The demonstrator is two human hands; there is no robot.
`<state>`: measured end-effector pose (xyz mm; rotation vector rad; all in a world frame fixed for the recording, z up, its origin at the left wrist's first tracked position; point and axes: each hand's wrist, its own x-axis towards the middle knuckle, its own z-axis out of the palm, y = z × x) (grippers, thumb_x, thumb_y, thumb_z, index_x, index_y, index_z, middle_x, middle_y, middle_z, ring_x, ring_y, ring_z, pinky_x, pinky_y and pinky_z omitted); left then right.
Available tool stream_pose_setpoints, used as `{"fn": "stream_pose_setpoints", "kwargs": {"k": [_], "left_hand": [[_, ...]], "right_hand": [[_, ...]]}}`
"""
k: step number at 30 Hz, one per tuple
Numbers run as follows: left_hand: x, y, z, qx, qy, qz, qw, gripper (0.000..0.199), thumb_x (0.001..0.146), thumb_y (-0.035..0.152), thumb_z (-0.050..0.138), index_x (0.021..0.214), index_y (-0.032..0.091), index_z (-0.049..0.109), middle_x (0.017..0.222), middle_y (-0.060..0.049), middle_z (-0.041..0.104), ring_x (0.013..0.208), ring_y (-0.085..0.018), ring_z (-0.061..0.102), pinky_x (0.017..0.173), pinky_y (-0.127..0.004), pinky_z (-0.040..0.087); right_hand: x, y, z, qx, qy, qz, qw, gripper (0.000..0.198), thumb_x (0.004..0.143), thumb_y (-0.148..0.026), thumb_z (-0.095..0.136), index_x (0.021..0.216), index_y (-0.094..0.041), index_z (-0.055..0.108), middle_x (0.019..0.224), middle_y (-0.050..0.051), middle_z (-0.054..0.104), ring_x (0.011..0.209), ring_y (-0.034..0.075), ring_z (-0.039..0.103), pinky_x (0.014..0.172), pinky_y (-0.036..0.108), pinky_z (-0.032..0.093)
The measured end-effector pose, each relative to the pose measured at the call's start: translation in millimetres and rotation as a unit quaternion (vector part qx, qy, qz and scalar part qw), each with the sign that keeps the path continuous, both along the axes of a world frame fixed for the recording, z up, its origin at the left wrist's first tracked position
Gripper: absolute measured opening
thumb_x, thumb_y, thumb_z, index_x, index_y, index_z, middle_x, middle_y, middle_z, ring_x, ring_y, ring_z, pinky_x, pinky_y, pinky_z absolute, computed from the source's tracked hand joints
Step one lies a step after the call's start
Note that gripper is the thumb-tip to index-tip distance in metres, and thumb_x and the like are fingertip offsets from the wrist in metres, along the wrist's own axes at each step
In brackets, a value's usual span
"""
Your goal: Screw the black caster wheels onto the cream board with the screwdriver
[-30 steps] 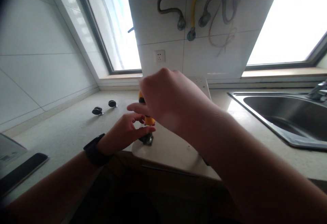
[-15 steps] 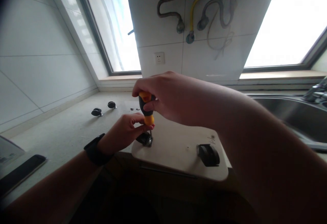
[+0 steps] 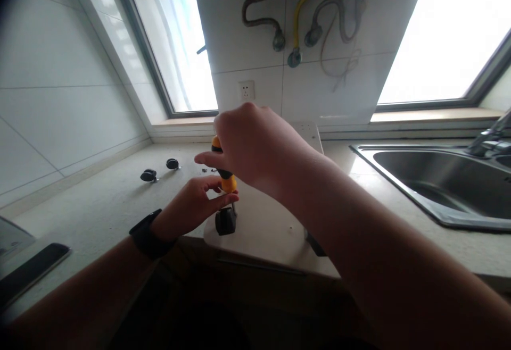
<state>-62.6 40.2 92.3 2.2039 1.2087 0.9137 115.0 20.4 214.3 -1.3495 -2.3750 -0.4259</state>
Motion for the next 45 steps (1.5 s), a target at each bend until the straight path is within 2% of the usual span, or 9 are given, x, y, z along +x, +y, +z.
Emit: {"fn": "stream_pose_setpoints", "kwargs": {"k": [4, 9, 13, 16, 23, 28, 35, 40, 45], "left_hand": [[1, -1, -0.5, 0.018, -0.002, 0.002, 1.000, 0.016, 0.093, 0.033, 0.072, 0.094, 0.018, 0.076, 0.092, -0.004, 0.078, 0.082, -0.020, 0.071, 0.074, -0.033, 0.051], [0, -3, 1.6, 0.029, 0.028, 0.002, 0.999, 0.018, 0.097, 0.034, 0.065, 0.095, 0.018, 0.074, 0.093, -0.004, 0.077, 0.082, -0.020, 0.070, 0.077, -0.034, 0.050], [-3, -10, -2.6, 0.067, 0.141, 0.013, 0.988, 0.047, 0.090, 0.060, 0.069, 0.107, 0.016, 0.070, 0.103, -0.011, 0.075, 0.093, -0.028, 0.068, 0.080, -0.039, 0.050], [-8, -16, -5.4, 0.042, 0.222, 0.041, 0.973, 0.061, 0.080, 0.072, 0.071, 0.105, 0.017, 0.067, 0.097, -0.012, 0.073, 0.086, -0.030, 0.068, 0.068, -0.037, 0.048], [-25, -17, 9.4, 0.017, 0.263, 0.002, 0.965, 0.028, 0.080, 0.033, 0.076, 0.105, 0.022, 0.068, 0.100, -0.007, 0.072, 0.090, -0.028, 0.067, 0.074, -0.035, 0.049], [-35, -7, 14.2, 0.022, 0.256, -0.057, 0.965, 0.032, 0.086, 0.023, 0.071, 0.117, 0.029, 0.072, 0.112, -0.004, 0.072, 0.104, -0.026, 0.067, 0.095, -0.038, 0.050], [-35, -4, 5.2, 0.037, 0.234, -0.100, 0.966, 0.057, 0.088, 0.007, 0.059, 0.141, 0.029, 0.060, 0.122, -0.008, 0.067, 0.112, -0.024, 0.064, 0.103, -0.039, 0.048], [-32, -12, 4.5, 0.038, 0.218, -0.092, 0.971, 0.060, 0.089, 0.018, 0.065, 0.148, 0.026, 0.053, 0.129, -0.011, 0.065, 0.111, -0.026, 0.063, 0.100, -0.041, 0.050], [-18, -15, 5.8, 0.043, 0.158, -0.052, 0.985, 0.033, 0.095, 0.033, 0.067, 0.127, 0.023, 0.068, 0.117, -0.010, 0.071, 0.103, -0.025, 0.065, 0.092, -0.039, 0.052]], "right_hand": [[1, -2, -2, 0.006, 0.004, 0.015, 1.000, 0.049, 0.089, -0.064, 0.065, 0.083, -0.016, 0.068, 0.064, 0.000, 0.056, 0.053, 0.010, 0.040, 0.058, 0.028, 0.028], [7, -3, -8, -0.051, 0.025, 0.068, 0.996, 0.044, 0.100, -0.056, 0.050, 0.110, -0.016, 0.064, 0.072, 0.003, 0.060, 0.056, 0.013, 0.044, 0.055, 0.028, 0.028], [10, -1, -12, -0.055, 0.029, 0.061, 0.996, 0.044, 0.101, -0.056, 0.047, 0.116, -0.017, 0.061, 0.071, 0.002, 0.060, 0.054, 0.013, 0.042, 0.054, 0.028, 0.028], [11, 1, -13, -0.046, 0.020, 0.049, 0.998, 0.045, 0.101, -0.056, 0.047, 0.116, -0.017, 0.061, 0.068, 0.002, 0.058, 0.051, 0.012, 0.039, 0.052, 0.029, 0.027], [12, 0, -12, -0.046, 0.020, 0.056, 0.997, 0.043, 0.100, -0.056, 0.047, 0.115, -0.018, 0.061, 0.067, 0.001, 0.057, 0.051, 0.012, 0.038, 0.051, 0.028, 0.025], [11, -2, -11, -0.062, 0.021, 0.056, 0.996, 0.044, 0.100, -0.054, 0.048, 0.120, -0.017, 0.061, 0.071, 0.004, 0.060, 0.054, 0.014, 0.041, 0.054, 0.029, 0.026], [13, -1, -12, -0.063, 0.026, 0.055, 0.996, 0.047, 0.099, -0.056, 0.046, 0.121, -0.017, 0.059, 0.073, 0.005, 0.062, 0.055, 0.015, 0.043, 0.055, 0.030, 0.028], [23, -1, -13, -0.099, 0.031, 0.081, 0.991, 0.040, 0.091, -0.047, 0.055, 0.121, -0.021, 0.056, 0.077, 0.004, 0.065, 0.057, 0.014, 0.047, 0.057, 0.029, 0.029], [26, 0, -12, -0.131, 0.037, 0.139, 0.981, 0.043, 0.088, -0.034, 0.055, 0.129, -0.021, 0.051, 0.084, 0.004, 0.066, 0.061, 0.013, 0.048, 0.057, 0.028, 0.029]]}}
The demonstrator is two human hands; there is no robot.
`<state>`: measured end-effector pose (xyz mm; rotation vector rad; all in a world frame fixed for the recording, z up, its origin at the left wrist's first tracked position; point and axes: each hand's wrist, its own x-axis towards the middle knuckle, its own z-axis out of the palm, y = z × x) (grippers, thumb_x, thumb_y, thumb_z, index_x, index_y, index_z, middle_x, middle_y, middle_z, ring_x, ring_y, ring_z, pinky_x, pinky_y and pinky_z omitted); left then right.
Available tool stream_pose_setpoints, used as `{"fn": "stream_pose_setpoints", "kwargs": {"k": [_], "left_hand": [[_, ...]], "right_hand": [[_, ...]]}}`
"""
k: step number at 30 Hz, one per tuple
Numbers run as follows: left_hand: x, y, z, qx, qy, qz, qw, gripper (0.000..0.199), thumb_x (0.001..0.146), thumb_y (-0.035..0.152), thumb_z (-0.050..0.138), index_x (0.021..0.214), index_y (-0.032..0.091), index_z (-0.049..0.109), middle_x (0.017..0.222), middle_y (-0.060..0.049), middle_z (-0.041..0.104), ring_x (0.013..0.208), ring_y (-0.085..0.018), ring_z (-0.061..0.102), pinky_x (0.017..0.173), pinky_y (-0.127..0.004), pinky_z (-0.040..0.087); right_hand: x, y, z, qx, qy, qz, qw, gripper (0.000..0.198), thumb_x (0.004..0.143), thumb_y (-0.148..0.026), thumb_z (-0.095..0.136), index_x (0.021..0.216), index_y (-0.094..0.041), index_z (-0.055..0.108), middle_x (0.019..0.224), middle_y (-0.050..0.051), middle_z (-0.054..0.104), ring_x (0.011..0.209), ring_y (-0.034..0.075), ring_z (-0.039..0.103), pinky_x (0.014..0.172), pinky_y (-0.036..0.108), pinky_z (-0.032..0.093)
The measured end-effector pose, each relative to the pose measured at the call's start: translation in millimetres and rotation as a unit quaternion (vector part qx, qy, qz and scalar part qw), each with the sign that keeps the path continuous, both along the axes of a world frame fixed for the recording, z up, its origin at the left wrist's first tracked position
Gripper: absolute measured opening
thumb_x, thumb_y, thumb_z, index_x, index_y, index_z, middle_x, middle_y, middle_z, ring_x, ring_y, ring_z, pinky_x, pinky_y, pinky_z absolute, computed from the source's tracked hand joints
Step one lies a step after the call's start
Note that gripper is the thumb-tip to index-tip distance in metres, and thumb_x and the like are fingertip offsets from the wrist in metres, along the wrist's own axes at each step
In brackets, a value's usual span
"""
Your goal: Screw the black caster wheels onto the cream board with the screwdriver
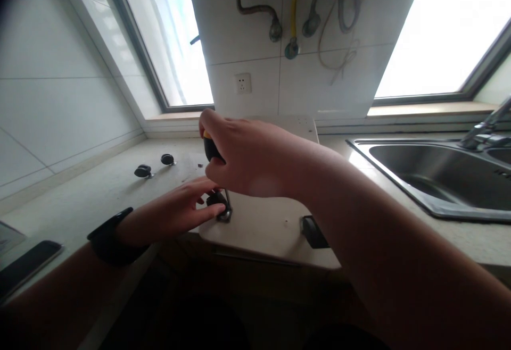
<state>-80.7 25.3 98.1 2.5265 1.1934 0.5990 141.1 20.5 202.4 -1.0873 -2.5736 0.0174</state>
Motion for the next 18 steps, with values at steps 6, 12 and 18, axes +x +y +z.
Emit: {"fn": "stream_pose_setpoints", "kwargs": {"k": [6, 12, 18], "left_hand": [[12, 2, -6.8, 0.008, -0.054, 0.030, 0.998, 0.021, 0.097, 0.038, 0.066, 0.100, 0.020, 0.076, 0.099, -0.008, 0.076, 0.090, -0.022, 0.069, 0.081, -0.034, 0.053], [16, 4, -9.6, 0.003, -0.109, 0.060, 0.992, 0.023, 0.095, 0.041, 0.070, 0.102, 0.020, 0.076, 0.099, -0.006, 0.079, 0.087, -0.021, 0.072, 0.079, -0.032, 0.054], [21, 8, -15.7, -0.007, -0.227, 0.110, 0.968, 0.025, 0.084, 0.043, 0.082, 0.088, 0.019, 0.076, 0.084, -0.003, 0.078, 0.072, -0.018, 0.070, 0.066, -0.029, 0.052]], "right_hand": [[-1, -1, 3, 0.020, -0.029, -0.005, 0.999, 0.033, 0.087, -0.033, 0.060, 0.118, -0.021, 0.058, 0.075, 0.001, 0.065, 0.059, 0.013, 0.047, 0.059, 0.029, 0.028], [-2, 0, 8, 0.026, -0.039, -0.042, 0.998, 0.032, 0.090, -0.052, 0.064, 0.101, -0.022, 0.066, 0.070, 0.000, 0.062, 0.055, 0.011, 0.046, 0.059, 0.029, 0.028], [-19, -3, 7, 0.069, -0.029, -0.083, 0.994, 0.046, 0.086, -0.063, 0.067, 0.099, -0.019, 0.069, 0.071, 0.002, 0.061, 0.058, 0.013, 0.049, 0.060, 0.028, 0.029]]}}
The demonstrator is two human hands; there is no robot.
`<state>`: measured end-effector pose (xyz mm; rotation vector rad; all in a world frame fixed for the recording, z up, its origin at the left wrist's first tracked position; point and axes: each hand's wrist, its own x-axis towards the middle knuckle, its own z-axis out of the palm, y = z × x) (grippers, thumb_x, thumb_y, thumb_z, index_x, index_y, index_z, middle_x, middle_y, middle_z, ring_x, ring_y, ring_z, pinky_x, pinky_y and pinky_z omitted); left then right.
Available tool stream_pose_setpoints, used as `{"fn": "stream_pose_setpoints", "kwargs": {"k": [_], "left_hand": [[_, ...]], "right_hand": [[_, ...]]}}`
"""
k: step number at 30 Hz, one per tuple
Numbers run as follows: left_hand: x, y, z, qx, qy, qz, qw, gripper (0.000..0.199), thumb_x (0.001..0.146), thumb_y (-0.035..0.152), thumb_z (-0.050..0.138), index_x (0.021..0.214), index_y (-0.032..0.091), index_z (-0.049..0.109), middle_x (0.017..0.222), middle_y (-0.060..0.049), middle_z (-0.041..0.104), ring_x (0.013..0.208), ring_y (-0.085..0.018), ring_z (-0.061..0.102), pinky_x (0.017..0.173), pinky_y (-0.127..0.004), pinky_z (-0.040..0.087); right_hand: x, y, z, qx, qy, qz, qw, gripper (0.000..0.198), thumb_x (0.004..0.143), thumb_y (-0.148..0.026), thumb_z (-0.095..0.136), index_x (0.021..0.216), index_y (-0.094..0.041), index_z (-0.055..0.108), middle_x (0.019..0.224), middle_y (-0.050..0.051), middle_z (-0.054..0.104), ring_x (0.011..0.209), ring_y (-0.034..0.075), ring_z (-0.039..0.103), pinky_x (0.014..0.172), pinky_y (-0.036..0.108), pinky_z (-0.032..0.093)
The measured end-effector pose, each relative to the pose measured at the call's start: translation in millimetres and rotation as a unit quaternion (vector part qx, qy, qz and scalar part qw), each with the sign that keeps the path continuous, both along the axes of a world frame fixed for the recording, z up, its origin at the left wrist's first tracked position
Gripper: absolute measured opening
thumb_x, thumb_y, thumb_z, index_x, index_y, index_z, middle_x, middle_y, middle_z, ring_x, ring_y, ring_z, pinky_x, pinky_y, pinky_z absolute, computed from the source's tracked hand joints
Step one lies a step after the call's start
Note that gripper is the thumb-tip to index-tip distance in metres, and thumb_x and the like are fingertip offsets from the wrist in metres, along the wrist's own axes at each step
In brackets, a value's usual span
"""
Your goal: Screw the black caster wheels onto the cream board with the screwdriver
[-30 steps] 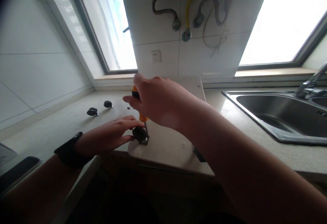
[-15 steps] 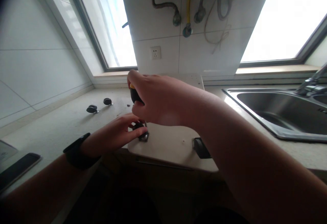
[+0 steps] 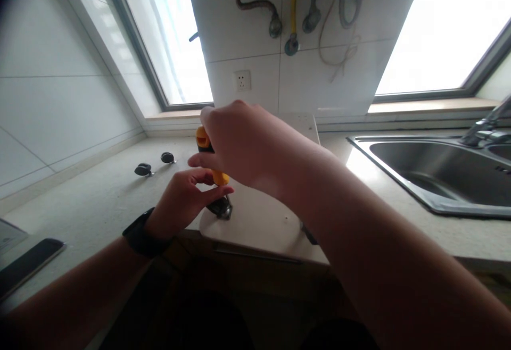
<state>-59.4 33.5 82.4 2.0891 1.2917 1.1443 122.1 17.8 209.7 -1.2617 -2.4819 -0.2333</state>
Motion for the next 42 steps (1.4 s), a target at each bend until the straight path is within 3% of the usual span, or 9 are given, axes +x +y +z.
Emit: {"fn": "stream_pose_setpoints", "kwargs": {"k": [6, 10, 14, 20, 27, 31, 37, 39, 42], "left_hand": [[3, 1, -2.0, -0.025, -0.042, -0.005, 0.999, 0.016, 0.086, 0.033, 0.079, 0.083, 0.017, 0.078, 0.078, -0.003, 0.078, 0.069, -0.017, 0.068, 0.063, -0.028, 0.050], [2, 2, 0.6, -0.005, -0.007, -0.007, 1.000, 0.013, 0.088, 0.029, 0.075, 0.085, 0.017, 0.077, 0.078, -0.003, 0.077, 0.070, -0.016, 0.065, 0.066, -0.029, 0.048], [2, 6, -8.0, -0.031, -0.047, -0.040, 0.998, 0.016, 0.090, 0.031, 0.074, 0.087, 0.015, 0.072, 0.077, -0.002, 0.072, 0.068, -0.014, 0.061, 0.064, -0.027, 0.046], [9, 11, -34.5, 0.004, -0.125, -0.069, 0.990, 0.017, 0.098, 0.032, 0.065, 0.090, 0.019, 0.058, 0.079, 0.001, 0.059, 0.072, -0.013, 0.052, 0.066, -0.027, 0.043], [5, 19, -40.9, -0.028, -0.153, -0.112, 0.981, 0.020, 0.099, 0.036, 0.064, 0.091, 0.020, 0.056, 0.076, 0.004, 0.051, 0.067, -0.011, 0.043, 0.062, -0.026, 0.039], [6, 16, -38.4, -0.029, -0.135, -0.098, 0.985, 0.019, 0.098, 0.036, 0.066, 0.091, 0.019, 0.061, 0.079, 0.002, 0.059, 0.069, -0.012, 0.050, 0.064, -0.026, 0.042], [8, 7, -27.9, -0.025, -0.101, -0.089, 0.991, 0.013, 0.097, 0.028, 0.065, 0.093, 0.017, 0.072, 0.090, -0.003, 0.074, 0.081, -0.015, 0.065, 0.074, -0.028, 0.049], [7, 5, -24.4, -0.015, -0.091, -0.096, 0.991, 0.015, 0.098, 0.026, 0.064, 0.092, 0.017, 0.074, 0.093, -0.004, 0.077, 0.086, -0.016, 0.069, 0.080, -0.029, 0.051], [5, 6, -20.3, -0.004, -0.075, -0.104, 0.992, 0.018, 0.099, 0.024, 0.062, 0.092, 0.017, 0.077, 0.094, -0.005, 0.079, 0.090, -0.017, 0.072, 0.085, -0.030, 0.053]], "right_hand": [[0, -4, -6, 0.042, 0.001, -0.023, 0.999, 0.055, 0.089, -0.067, 0.057, 0.104, -0.016, 0.067, 0.075, 0.006, 0.063, 0.063, 0.016, 0.051, 0.061, 0.030, 0.030], [17, -2, -8, -0.014, 0.035, 0.093, 0.995, 0.042, 0.098, -0.043, 0.054, 0.132, -0.019, 0.058, 0.105, 0.009, 0.070, 0.075, 0.016, 0.058, 0.065, 0.029, 0.037], [23, 7, -8, -0.021, 0.062, 0.150, 0.986, 0.038, 0.102, -0.033, 0.050, 0.137, -0.024, 0.060, 0.125, 0.007, 0.067, 0.094, 0.018, 0.061, 0.075, 0.029, 0.041], [15, 11, -10, 0.003, 0.066, 0.123, 0.990, 0.030, 0.099, -0.030, 0.056, 0.126, -0.022, 0.065, 0.111, 0.005, 0.070, 0.088, 0.016, 0.061, 0.073, 0.028, 0.040], [12, 7, -4, 0.014, 0.052, 0.099, 0.994, 0.021, 0.096, -0.030, 0.063, 0.113, -0.019, 0.066, 0.093, 0.002, 0.068, 0.072, 0.012, 0.056, 0.063, 0.026, 0.034], [9, 2, -3, 0.006, 0.040, 0.029, 0.999, 0.031, 0.093, -0.045, 0.069, 0.104, -0.016, 0.066, 0.080, 0.003, 0.065, 0.062, 0.011, 0.051, 0.058, 0.027, 0.031], [1, -5, -5, 0.073, 0.031, -0.022, 0.997, 0.051, 0.088, -0.065, 0.066, 0.095, -0.014, 0.070, 0.068, 0.005, 0.060, 0.061, 0.017, 0.055, 0.062, 0.031, 0.035], [2, -5, -4, 0.079, 0.026, -0.023, 0.996, 0.053, 0.088, -0.066, 0.064, 0.097, -0.014, 0.071, 0.072, 0.007, 0.063, 0.066, 0.020, 0.059, 0.066, 0.033, 0.038], [12, -2, -3, 0.040, 0.029, 0.076, 0.996, 0.049, 0.092, -0.054, 0.064, 0.124, -0.017, 0.067, 0.100, 0.010, 0.072, 0.079, 0.020, 0.063, 0.069, 0.032, 0.040]]}}
